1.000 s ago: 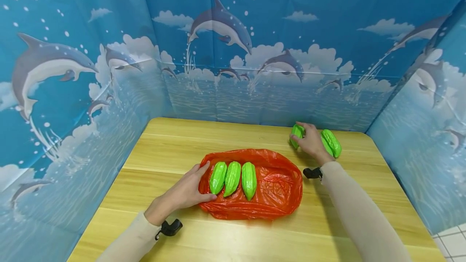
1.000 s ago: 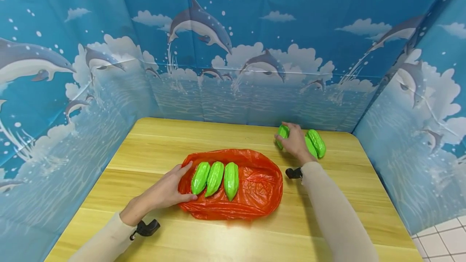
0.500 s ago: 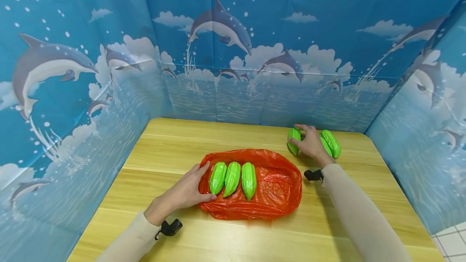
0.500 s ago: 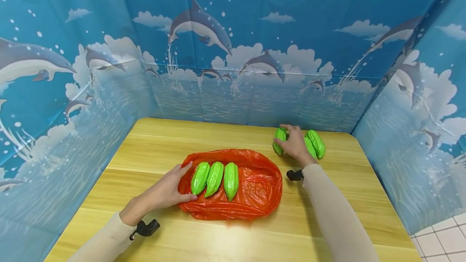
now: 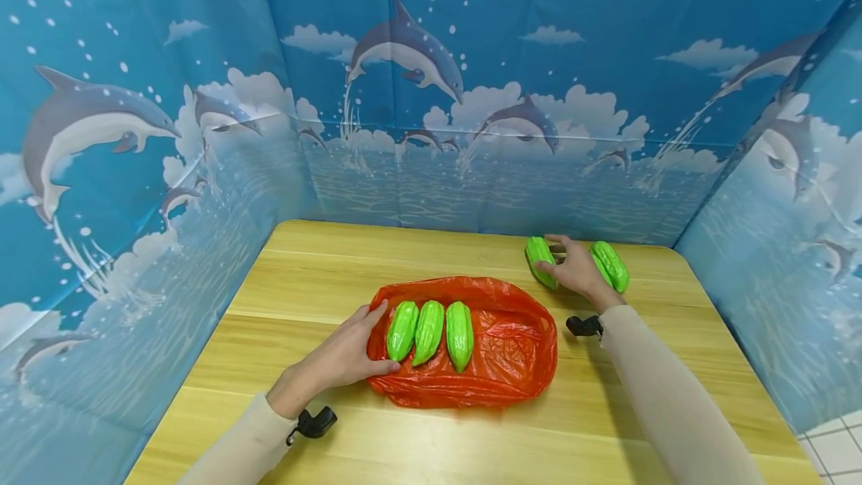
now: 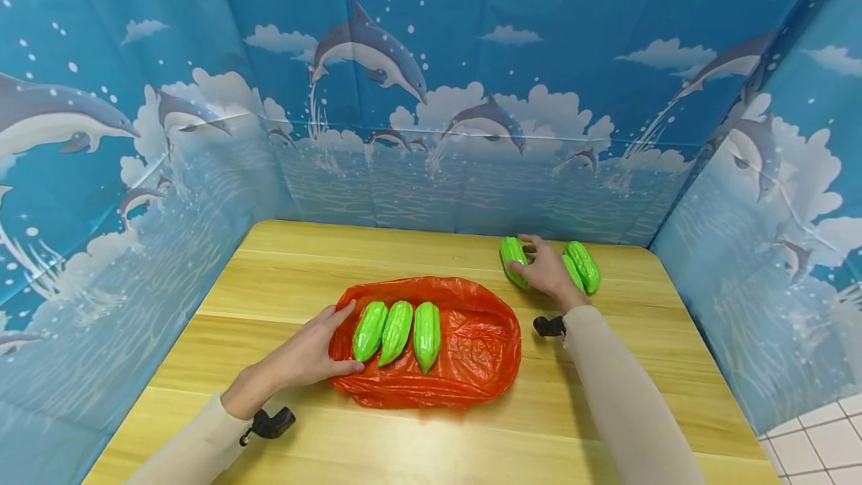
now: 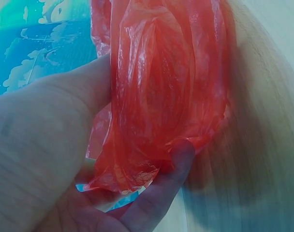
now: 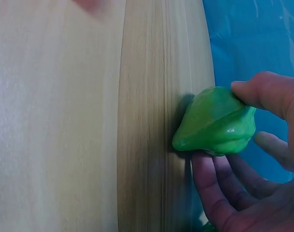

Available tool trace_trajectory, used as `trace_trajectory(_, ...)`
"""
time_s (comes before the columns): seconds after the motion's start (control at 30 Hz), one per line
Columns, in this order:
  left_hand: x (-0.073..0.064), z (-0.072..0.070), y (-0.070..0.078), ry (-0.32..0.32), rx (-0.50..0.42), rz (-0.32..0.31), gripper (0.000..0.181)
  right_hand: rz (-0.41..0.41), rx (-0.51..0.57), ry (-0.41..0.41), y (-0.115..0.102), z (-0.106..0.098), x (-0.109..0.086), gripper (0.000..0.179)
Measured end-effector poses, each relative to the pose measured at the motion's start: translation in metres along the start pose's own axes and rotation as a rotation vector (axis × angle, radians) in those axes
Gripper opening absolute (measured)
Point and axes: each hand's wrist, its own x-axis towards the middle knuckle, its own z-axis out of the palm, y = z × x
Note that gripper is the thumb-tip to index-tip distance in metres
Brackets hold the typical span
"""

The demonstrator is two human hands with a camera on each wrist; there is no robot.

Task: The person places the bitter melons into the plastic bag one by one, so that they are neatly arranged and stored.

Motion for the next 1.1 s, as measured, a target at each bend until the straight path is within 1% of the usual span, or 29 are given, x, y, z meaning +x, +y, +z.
trace_trajectory(0.43, -0.001, 0.001, 0.000, -0.004, 0.005, -0.001, 0.116, 0.017, -0.005, 0.012, -0.004, 0.000, -0.007, 0.082)
trace_trajectory(0.87, -0.002, 0.002, 0.000, -0.013, 0.005, 0.005, 0.117, 0.016, 0.000, 0.023, -0.006, 0.002, -0.014, 0.083)
trace_trajectory(1.1, -0.002, 0.001, 0.001, -0.013, -0.003, -0.005, 0.116, 0.020, 0.002, 0.026, -0.007, 0.001, -0.018, 0.083)
